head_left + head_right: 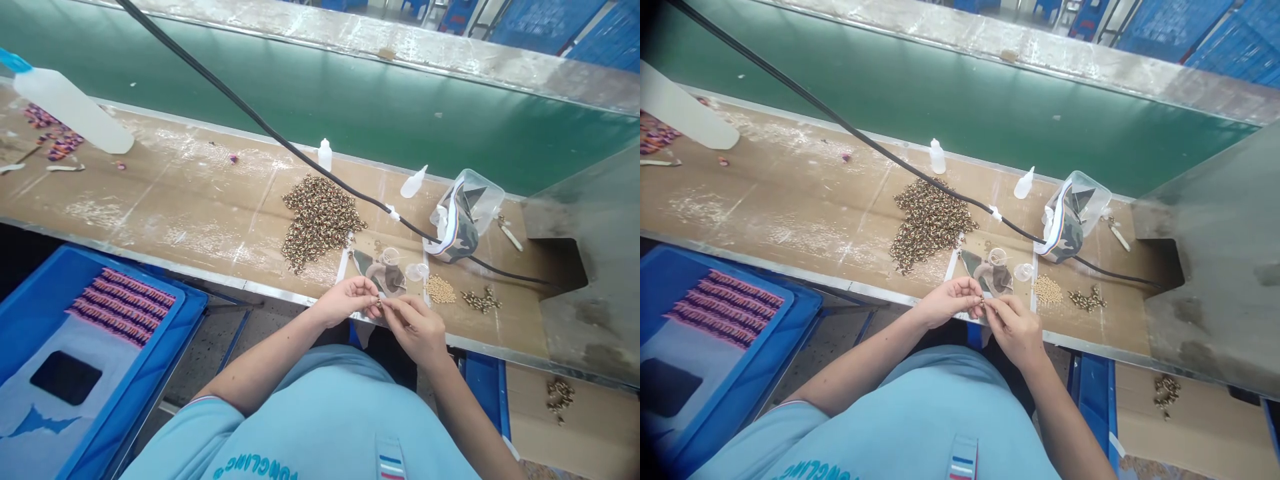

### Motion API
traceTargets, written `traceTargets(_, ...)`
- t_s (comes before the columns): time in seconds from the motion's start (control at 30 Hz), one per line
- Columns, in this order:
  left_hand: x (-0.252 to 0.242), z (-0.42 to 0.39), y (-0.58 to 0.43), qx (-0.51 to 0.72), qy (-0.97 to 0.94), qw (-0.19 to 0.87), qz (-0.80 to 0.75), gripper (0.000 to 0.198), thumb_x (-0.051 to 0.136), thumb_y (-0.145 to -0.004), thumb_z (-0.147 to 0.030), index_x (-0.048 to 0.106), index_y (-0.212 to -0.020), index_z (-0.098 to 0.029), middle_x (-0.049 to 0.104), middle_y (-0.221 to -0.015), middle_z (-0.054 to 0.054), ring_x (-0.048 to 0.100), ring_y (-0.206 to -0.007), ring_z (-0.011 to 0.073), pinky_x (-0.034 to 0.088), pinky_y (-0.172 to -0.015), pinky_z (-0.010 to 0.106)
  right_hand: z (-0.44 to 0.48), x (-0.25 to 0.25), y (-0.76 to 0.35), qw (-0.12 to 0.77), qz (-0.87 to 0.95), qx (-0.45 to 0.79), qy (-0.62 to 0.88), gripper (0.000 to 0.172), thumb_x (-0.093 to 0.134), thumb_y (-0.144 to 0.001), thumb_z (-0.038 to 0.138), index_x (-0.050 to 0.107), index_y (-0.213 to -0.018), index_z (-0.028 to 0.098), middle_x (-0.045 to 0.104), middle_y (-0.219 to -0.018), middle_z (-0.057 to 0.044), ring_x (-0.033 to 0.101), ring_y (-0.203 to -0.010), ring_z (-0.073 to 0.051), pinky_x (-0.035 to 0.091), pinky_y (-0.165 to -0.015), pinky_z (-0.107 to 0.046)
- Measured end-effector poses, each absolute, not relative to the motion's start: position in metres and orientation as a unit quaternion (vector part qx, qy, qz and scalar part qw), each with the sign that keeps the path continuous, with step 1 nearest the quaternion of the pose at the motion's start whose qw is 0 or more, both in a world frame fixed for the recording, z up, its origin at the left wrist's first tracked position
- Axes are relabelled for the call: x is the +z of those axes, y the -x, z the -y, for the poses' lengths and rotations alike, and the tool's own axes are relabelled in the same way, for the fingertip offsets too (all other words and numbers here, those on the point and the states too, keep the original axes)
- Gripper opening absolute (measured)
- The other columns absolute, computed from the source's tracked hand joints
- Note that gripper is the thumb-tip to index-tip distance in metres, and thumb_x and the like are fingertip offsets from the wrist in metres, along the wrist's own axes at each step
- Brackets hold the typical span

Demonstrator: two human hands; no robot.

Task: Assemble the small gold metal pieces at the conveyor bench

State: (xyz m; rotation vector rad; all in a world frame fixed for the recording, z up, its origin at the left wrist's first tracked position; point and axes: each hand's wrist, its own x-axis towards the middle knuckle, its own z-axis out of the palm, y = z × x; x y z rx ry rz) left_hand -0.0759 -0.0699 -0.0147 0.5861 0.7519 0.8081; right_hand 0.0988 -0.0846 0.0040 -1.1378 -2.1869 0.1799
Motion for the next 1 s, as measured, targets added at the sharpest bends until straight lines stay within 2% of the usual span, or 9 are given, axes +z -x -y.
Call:
traceTargets(0.27, -0.014, 0.07, 0.076, 0.377, -0.272, 0.814, -0.349, 0.046, 0.082, -0.056, -0.043, 0.055, -0.078, -0.013, 0.065, -0.058, 0.001, 0.061, -0.053, 0.0098, 0.048, -0.058, 0.022, 0.083, 0.007, -0.099, 0.316, 0.837, 0.072, 0.441, 0.012, 0.054, -0.089, 0.022, 0.066, -0.086, 0.021, 0.065, -0.08, -0.003, 0.063, -0.066, -0.01, 0.05, -0.056, -0.019)
traceTargets(0.67, -0.016, 0.07, 0.075, 0.37, -0.269, 0.815, -0.356, 0.041, 0.08, -0.06, -0.039, 0.054, -0.078, -0.013, 0.066, -0.058, 0.002, 0.061, -0.053, 0.0103, 0.048, -0.059, 0.023, 0.081, 0.0, -0.099, 0.278, 0.85, 0.078, 0.44, 0.015, 0.046, -0.093, 0.023, 0.059, -0.088, 0.02, 0.062, -0.084, -0.003, 0.06, -0.067, -0.01, 0.042, -0.051, -0.019)
traceTargets(1.0, -0.016, 0.07, 0.074, 0.371, -0.261, 0.813, -0.366, 0.042, 0.081, -0.058, -0.039, 0.054, -0.077, -0.013, 0.066, -0.057, 0.002, 0.061, -0.052, 0.0106, 0.047, -0.058, 0.023, 0.081, -0.005, -0.095, 0.288, 0.839, 0.092, 0.453, 0.017, 0.041, -0.095, 0.026, 0.054, -0.085, 0.021, 0.06, -0.081, -0.004, 0.06, -0.071, -0.013, 0.046, -0.054, -0.023)
